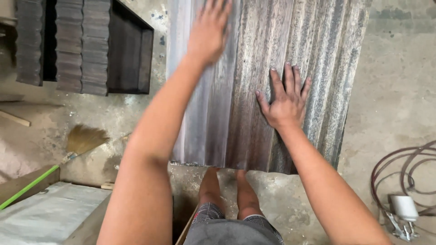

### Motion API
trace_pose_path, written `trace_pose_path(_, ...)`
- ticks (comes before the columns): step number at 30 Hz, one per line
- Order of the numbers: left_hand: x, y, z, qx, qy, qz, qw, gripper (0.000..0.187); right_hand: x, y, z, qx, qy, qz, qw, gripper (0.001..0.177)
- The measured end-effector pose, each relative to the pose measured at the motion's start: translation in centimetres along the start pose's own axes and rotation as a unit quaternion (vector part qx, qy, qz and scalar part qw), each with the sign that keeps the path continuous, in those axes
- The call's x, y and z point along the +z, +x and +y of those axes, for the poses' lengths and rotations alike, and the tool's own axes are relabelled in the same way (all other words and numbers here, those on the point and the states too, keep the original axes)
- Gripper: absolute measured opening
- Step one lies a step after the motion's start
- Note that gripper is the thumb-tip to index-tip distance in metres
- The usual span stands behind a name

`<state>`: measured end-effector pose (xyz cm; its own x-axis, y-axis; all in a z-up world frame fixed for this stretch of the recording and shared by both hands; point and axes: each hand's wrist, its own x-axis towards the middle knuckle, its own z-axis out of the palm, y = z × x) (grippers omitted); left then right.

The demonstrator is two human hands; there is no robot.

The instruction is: The person sands a corrugated wooden board using a sanding block. They hold the board on a metal stand and rub the sanding block across the surface repeatedly, focusing on smoothing the ridges and edges.

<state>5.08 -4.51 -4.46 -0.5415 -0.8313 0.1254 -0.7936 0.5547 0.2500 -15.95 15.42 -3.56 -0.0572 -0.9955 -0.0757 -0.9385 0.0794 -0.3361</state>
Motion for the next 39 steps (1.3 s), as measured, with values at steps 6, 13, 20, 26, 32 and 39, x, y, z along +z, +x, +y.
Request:
trace_pose_path(6, -2.0, -21.4, 9.5, -0.025, 0.08, -0.155, 0.984, 0.058, 0.2, 0.3, 0.1, 0.031, -0.015, -0.046, 0.998, 0.081)
trace_pose_path(13, -4.0, -43.8, 19.5, -0.063, -0.066, -0.161, 0.983, 0.058, 0.3, -0.6, 0.6, -0.01, 0.003, 0.002, 1.0, 0.071)
trace_pose_path(20, -11.1, -40.9, 20.5, -0.372, -0.395, 0.056, 0.838, 0.017, -7.6, -15.4, -5.5, -0.033, 0.397, -0.305, 0.865, 0.073)
trace_pose_path(26, -12.8, -32.6, 16.7, -0.234, -0.557, -0.105, 0.79, 0.014, -6.2, -20.3, -8.1, -0.061, 0.697, -0.357, 0.618, 0.068)
trace_pose_path(32, -7.4, -25.6, 8.2, 0.005, -0.184, -0.035, 0.982, 0.047, -5.0, -15.0, -8.0, -0.077, 0.517, -0.068, 0.85, 0.058)
trace_pose_path(39, -3.5, -14.5, 5.3, 0.304, -0.05, -0.167, 0.936, 0.079, -6.7, -13.3, -7.7, 0.095, 0.399, 0.005, 0.912, 0.072)
